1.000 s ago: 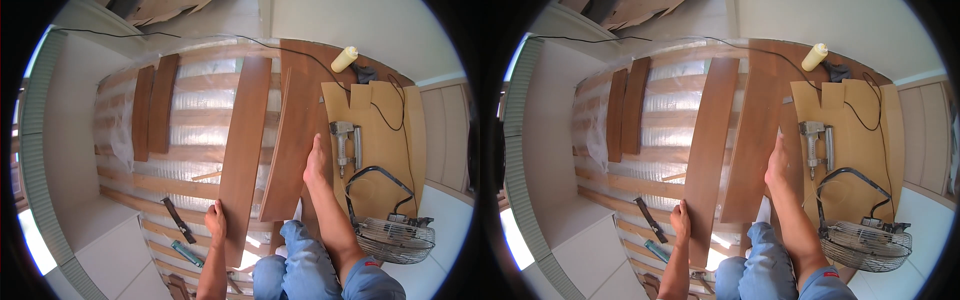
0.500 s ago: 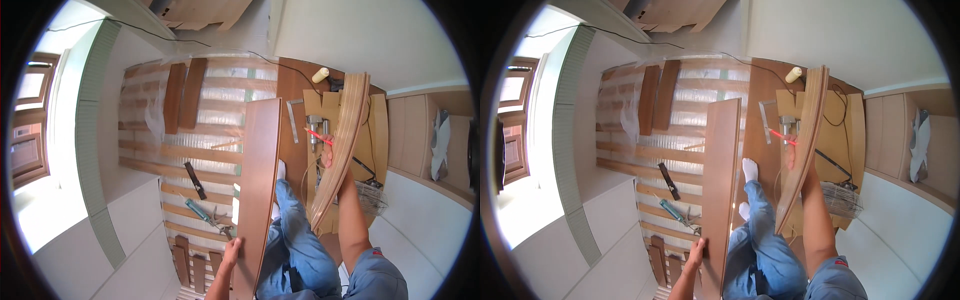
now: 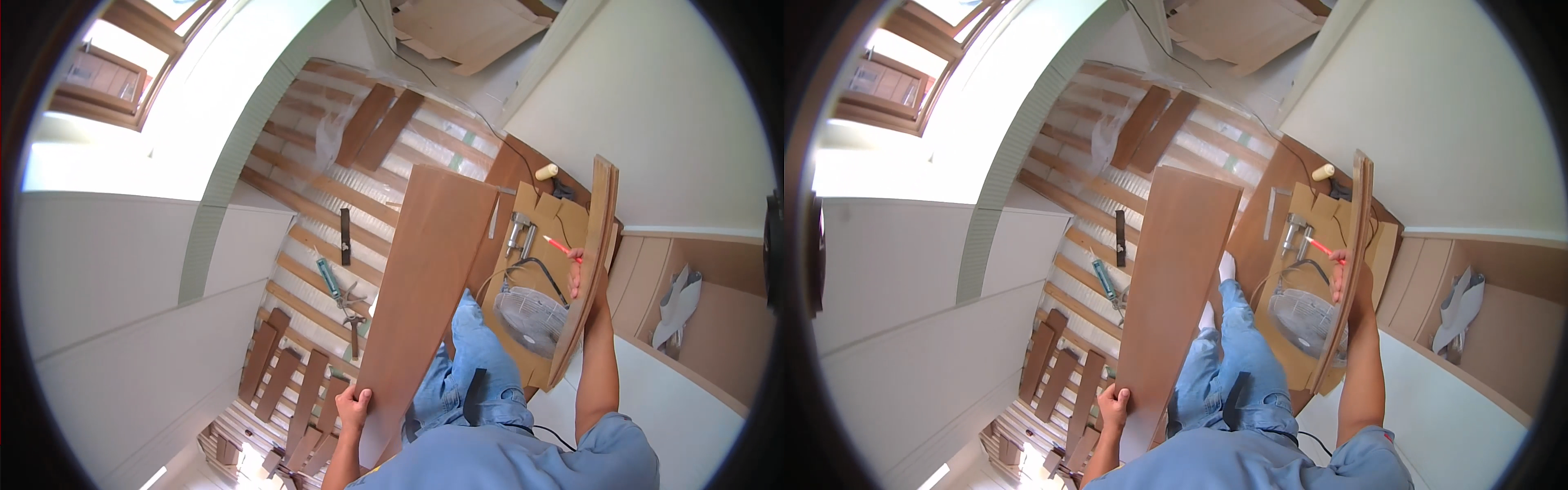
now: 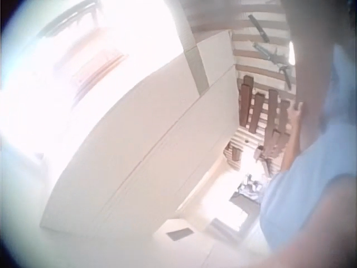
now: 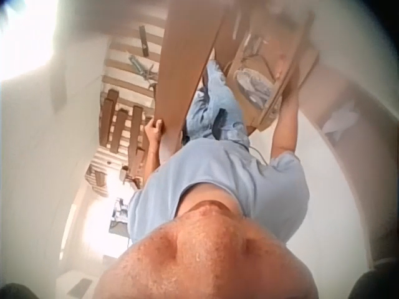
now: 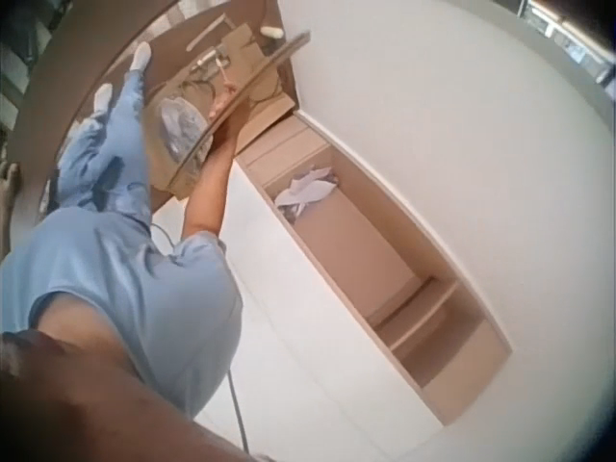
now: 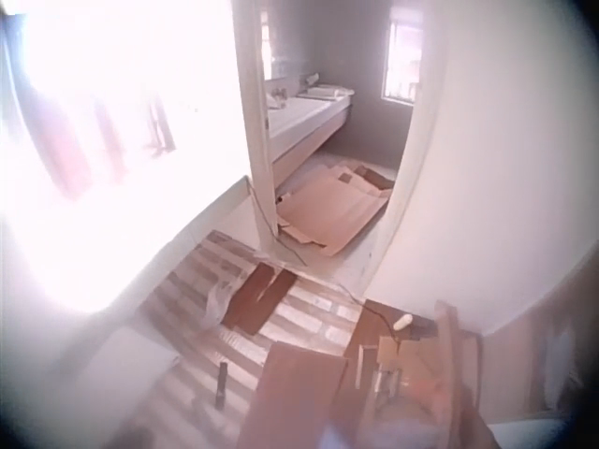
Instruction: The person installs wood floorboards by applying adhesive with a caulk gun, positioning the boards on the subfloor, and securing them using a hammer and a pneumatic nailer. They use a square and a pencil to mark measurements on the boards before fitting them into place.
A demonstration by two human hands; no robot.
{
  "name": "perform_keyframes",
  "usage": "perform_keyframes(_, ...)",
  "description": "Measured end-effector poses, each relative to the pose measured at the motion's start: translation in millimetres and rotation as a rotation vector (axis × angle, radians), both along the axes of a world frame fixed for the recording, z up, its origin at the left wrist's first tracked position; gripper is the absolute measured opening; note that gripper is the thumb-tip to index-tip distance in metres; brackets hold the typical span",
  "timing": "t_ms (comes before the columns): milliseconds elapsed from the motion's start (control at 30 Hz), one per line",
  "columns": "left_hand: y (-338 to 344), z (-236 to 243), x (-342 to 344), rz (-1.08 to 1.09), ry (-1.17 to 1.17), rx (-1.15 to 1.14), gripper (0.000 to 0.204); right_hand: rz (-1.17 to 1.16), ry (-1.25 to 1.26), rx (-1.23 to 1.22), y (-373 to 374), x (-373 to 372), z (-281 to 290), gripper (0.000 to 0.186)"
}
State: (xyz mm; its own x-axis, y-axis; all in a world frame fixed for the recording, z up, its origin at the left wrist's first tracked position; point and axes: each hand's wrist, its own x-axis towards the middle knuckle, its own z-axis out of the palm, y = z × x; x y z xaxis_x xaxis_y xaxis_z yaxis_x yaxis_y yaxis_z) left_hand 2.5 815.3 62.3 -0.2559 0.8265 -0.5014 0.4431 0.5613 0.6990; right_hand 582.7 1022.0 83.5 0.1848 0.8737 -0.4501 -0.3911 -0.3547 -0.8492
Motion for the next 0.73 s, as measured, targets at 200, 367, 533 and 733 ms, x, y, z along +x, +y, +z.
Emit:
perform_keyframes(200,-53.9,80.2,5.7,0.118,0.047,0.13,0.069,0.086,0.109,-0.117,-5.6,-20.2,27.4,0.028)
perform_keyframes(367,-66.9,124.9,37.6,0.203,0.018,0.057,0.07,0.253,-0.032,-0.212,17.6,-0.9,0.7,0.024)
perform_keyframes(533,-94.2,129.8,85.0,0.27,-0.017,-0.058,0.062,0.399,-0.101,-0.348,63.3,11.3,-24.1,0.037)
perform_keyframes(733,-167.8,116.3,128.6,0.414,-0.15,-0.343,0.066,0.687,-0.205,-0.433,111.2,-62.8,-31.1,0.04)
